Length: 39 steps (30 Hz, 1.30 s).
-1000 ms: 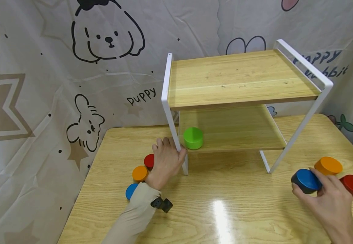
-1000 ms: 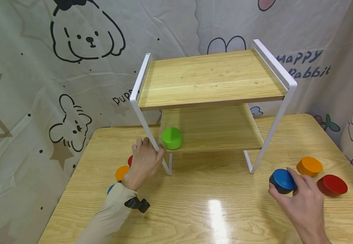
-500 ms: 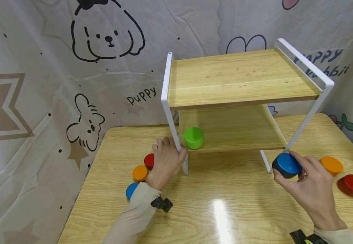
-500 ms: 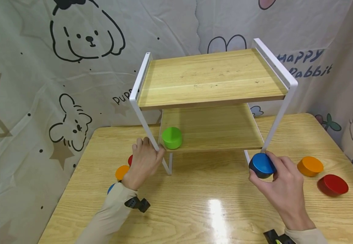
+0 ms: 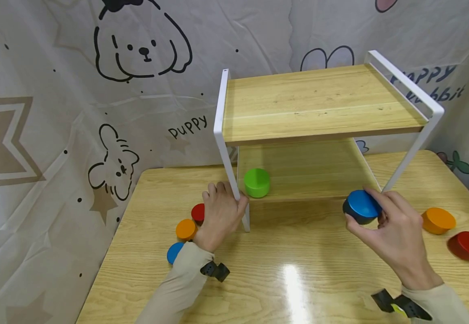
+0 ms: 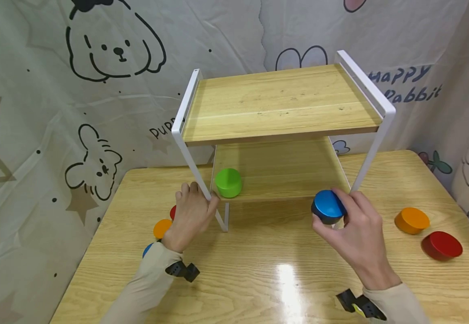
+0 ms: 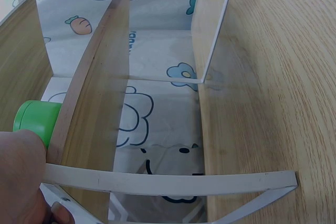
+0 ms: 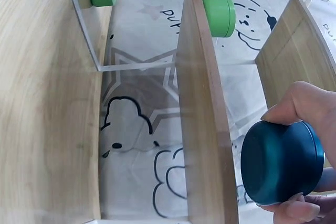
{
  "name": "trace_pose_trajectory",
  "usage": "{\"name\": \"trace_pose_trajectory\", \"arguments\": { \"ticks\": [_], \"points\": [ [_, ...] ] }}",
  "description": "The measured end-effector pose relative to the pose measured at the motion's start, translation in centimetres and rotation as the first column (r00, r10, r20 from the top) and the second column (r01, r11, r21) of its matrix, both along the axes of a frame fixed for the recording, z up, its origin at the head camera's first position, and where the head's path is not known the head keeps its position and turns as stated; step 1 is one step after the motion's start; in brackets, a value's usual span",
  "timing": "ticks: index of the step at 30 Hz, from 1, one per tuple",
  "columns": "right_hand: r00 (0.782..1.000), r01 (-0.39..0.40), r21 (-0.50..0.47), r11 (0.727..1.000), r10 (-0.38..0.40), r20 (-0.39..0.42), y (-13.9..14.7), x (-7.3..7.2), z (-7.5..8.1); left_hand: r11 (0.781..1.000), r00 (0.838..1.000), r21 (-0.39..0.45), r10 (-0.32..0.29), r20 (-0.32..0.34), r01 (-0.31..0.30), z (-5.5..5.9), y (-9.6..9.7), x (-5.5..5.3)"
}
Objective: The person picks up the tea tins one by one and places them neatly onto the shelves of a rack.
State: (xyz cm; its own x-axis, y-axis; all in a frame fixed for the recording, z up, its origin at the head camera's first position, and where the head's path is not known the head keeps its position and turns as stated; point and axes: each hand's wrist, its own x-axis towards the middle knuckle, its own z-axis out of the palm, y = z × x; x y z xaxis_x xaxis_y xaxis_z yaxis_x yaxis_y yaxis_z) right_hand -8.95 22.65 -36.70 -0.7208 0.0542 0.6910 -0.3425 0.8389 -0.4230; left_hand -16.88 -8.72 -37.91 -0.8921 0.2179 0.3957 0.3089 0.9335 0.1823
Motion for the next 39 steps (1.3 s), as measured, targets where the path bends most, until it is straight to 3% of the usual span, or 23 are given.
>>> {"name": "trace_pose_trajectory", "arguments": {
  "ticks": [10,18,39],
  "points": [
    [0.996,-0.087,0.035,0.996,0.088,-0.022,-1.6,-1.7,0.6,1.0,1.0,-0.02,-0.009,0.009,0.009,0.1,-0.1,0.0],
    [0.99,-0.137,0.008,0.99,0.137,-0.013,-3.3,-2.7,0.7,1.0,1.0,0.009,-0.001,0.021,0.0,0.2,-0.1,0.0],
    [0.979,-0.202,-0.008,0.979,0.202,0.007,-5.5,-4.9,1.6,1.0,1.0,0.017,0.004,0.03,-0.005,0.1,0.0,0.0]
  ]
}}
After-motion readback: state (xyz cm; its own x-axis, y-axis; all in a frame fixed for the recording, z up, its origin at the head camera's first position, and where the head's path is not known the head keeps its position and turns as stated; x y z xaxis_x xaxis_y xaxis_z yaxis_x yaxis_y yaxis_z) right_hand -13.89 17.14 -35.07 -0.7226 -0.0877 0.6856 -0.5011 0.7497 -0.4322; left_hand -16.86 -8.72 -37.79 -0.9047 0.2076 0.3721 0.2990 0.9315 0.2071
